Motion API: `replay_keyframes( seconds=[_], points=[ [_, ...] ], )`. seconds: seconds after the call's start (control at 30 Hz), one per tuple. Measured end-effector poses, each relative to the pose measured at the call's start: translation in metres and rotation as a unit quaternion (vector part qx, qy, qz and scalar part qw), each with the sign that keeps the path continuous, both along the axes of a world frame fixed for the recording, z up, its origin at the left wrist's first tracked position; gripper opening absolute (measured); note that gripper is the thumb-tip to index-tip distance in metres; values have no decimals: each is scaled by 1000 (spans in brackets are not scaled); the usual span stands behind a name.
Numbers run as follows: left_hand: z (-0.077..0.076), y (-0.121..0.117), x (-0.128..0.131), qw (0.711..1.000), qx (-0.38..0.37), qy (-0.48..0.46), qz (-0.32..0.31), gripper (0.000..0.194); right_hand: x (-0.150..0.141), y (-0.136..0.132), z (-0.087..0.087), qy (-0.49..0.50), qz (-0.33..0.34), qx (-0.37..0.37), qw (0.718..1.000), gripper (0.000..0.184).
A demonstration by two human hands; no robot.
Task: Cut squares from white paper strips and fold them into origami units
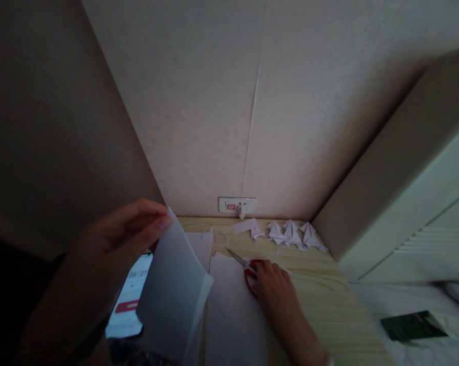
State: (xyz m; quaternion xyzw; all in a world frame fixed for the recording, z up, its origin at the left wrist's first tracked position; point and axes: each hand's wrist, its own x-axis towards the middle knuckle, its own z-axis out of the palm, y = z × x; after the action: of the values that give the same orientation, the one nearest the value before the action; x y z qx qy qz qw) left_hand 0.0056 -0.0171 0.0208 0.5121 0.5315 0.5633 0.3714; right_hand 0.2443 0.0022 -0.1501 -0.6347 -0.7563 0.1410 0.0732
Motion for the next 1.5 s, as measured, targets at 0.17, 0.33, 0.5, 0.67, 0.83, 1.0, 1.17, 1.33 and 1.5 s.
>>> replay_keyframes(
  seconds=[0.17, 0.33, 0.5, 0.67, 0.83, 1.0, 1.17, 1.33, 1.5],
  points=[
    [-4, 3, 2, 1000, 3, 3, 28, 10, -19, 3, 73, 110, 63, 14, 992, 30],
    [-6, 6, 3, 999, 1, 13, 33, 11, -52, -4, 133, 347, 149, -16, 926, 21],
    [-6, 7, -2, 999, -7, 30, 11, 18, -66, 2, 148, 430, 102, 31, 897, 25],
    [-6, 6, -5, 999, -18, -33, -17, 18, -63, 13, 157, 562, 63, 49, 823, 15],
    [-7, 9, -9, 994, -64, -59, -66, 14, -64, 17, 151, 619, 33, 76, 781, 8],
    [-7, 9, -10, 992, -75, -78, -69, 8, -63, 20, 144, 621, 36, 66, 780, 7],
    [-6, 8, 2, 991, -64, -113, -22, 7, -60, 19, 145, 618, 33, 49, 784, 6],
    [-7, 9, 5, 988, -21, -151, 1, 16, -58, 15, 146, 593, 23, 65, 802, 7],
    [-7, 12, 7, 984, 7, -177, -8, 27, -57, 14, 142, 572, 28, 43, 819, 27]
  ],
)
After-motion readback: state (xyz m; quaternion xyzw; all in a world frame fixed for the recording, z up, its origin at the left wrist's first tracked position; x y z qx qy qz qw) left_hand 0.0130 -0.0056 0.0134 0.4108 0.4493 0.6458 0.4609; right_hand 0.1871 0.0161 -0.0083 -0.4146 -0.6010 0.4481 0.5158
